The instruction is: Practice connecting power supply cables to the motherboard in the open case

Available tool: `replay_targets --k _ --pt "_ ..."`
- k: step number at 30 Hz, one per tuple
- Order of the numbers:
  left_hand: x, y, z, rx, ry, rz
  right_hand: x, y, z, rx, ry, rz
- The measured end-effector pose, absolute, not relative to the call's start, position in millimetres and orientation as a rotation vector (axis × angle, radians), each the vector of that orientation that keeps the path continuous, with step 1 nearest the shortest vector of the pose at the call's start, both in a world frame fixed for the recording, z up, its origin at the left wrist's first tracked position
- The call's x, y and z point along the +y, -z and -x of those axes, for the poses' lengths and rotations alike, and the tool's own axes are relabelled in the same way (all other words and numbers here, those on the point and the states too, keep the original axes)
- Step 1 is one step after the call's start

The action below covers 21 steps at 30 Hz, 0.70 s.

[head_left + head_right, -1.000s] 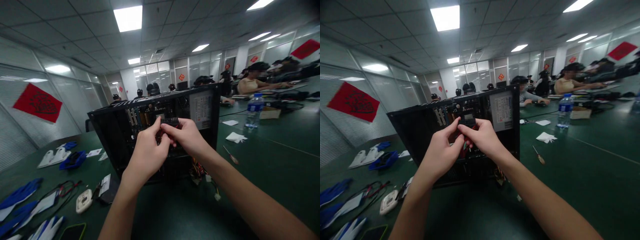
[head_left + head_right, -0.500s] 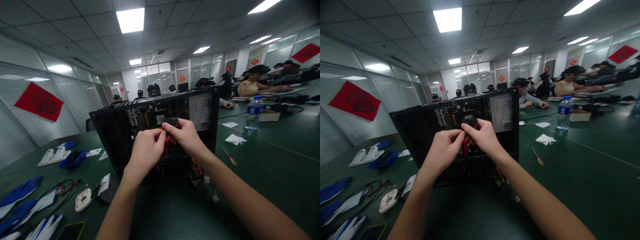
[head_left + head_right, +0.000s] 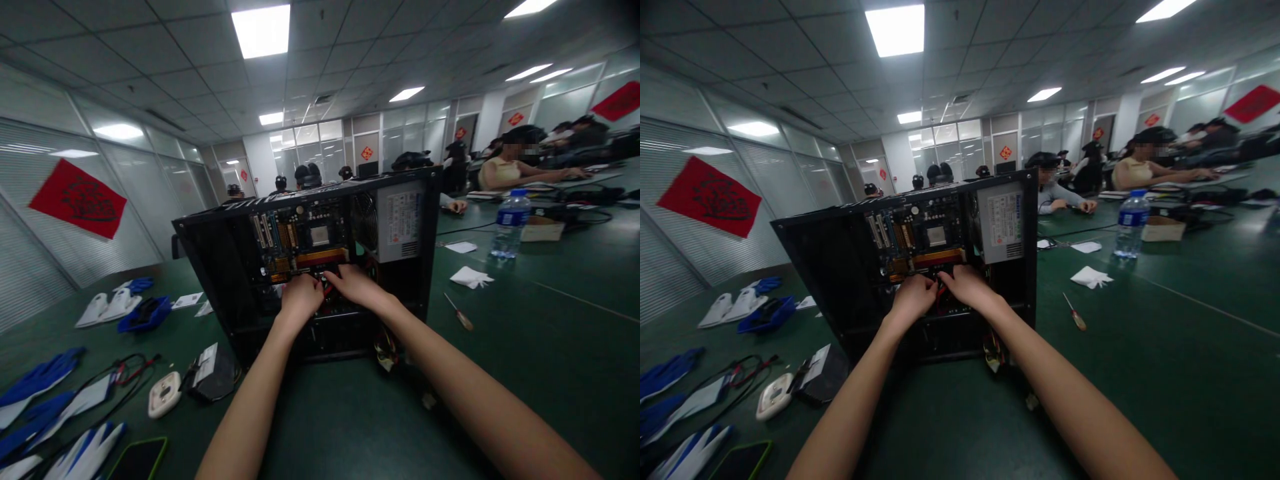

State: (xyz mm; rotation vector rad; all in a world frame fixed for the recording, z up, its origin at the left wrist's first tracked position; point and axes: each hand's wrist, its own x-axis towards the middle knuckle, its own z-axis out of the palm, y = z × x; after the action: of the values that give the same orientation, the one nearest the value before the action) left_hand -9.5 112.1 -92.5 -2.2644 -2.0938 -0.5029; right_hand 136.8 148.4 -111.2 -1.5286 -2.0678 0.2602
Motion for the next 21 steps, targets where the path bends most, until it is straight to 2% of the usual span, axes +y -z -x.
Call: replay_targets --k 21 --pt "115 94 14 -2.087 0.461 2.32 143 110 -138 -2.107 -0.339 1.601"
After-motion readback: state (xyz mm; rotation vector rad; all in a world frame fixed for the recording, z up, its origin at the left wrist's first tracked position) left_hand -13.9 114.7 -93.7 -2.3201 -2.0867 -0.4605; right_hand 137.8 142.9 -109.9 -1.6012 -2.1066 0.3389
